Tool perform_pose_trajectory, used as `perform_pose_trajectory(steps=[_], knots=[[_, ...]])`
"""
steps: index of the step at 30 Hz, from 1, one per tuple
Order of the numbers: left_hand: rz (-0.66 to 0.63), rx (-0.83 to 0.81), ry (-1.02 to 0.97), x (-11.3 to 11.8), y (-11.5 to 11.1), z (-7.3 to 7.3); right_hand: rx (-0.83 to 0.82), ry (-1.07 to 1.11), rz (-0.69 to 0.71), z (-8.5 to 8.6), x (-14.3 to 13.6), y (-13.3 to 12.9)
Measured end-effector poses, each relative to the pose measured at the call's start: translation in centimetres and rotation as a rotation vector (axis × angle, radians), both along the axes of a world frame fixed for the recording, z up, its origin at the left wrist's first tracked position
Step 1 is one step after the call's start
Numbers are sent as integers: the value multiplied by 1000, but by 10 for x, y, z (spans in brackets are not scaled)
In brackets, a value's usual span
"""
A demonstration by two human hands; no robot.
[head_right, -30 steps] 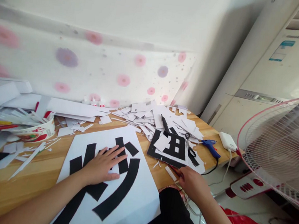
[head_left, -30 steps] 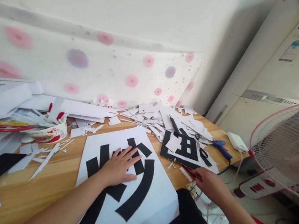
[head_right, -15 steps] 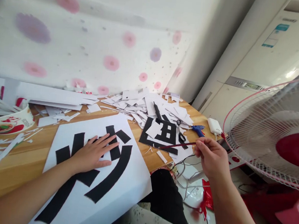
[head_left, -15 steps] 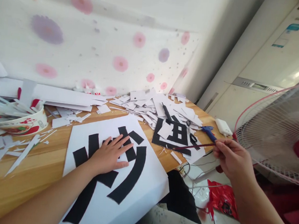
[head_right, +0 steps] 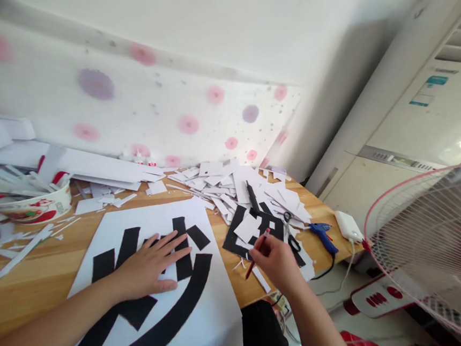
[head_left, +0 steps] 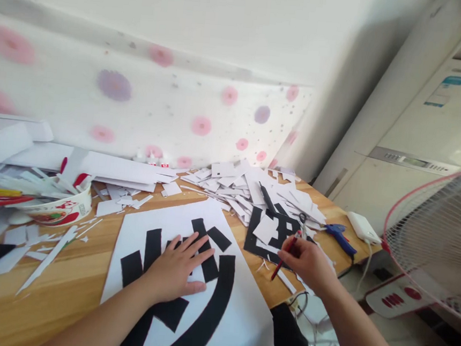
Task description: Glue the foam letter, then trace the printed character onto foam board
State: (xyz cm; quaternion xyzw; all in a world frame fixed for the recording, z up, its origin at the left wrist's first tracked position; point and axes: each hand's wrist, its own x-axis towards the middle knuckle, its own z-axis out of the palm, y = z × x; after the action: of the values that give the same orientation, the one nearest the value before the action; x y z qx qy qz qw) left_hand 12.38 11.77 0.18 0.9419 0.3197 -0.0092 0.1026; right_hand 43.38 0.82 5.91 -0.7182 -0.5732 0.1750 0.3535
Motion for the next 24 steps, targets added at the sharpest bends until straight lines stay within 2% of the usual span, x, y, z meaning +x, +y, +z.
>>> perform_pose_trajectory(steps=[3,5,7,10,12,14,16,18,21,24], knots=[[0,-25,10,0,-1,1,-92,17,28,-19,3,0],[3,-30,7,1,-1,1,-41,110,10,-19,2,4],[10,-33,3,2,-1,1,36,329,47,-11,-4,14],[12,-34,16,3,-3,2,69,684,289,0,-30,42],[11,-34,29,4,-3,3,28,777,446,-1,-56,69],[14,-32,33,5,-4,4,56,811,482,-12,-80,97],[13,-33,30,6,-4,5,119,806,417,-28,-99,121],[9,-32,26,6,-4,4,89,805,419,-45,-109,138],[-2,-29,23,7,-3,2,20,780,463,-59,-110,150],[-7,-18,20,7,-3,-1,22,729,450,-62,-106,151]])
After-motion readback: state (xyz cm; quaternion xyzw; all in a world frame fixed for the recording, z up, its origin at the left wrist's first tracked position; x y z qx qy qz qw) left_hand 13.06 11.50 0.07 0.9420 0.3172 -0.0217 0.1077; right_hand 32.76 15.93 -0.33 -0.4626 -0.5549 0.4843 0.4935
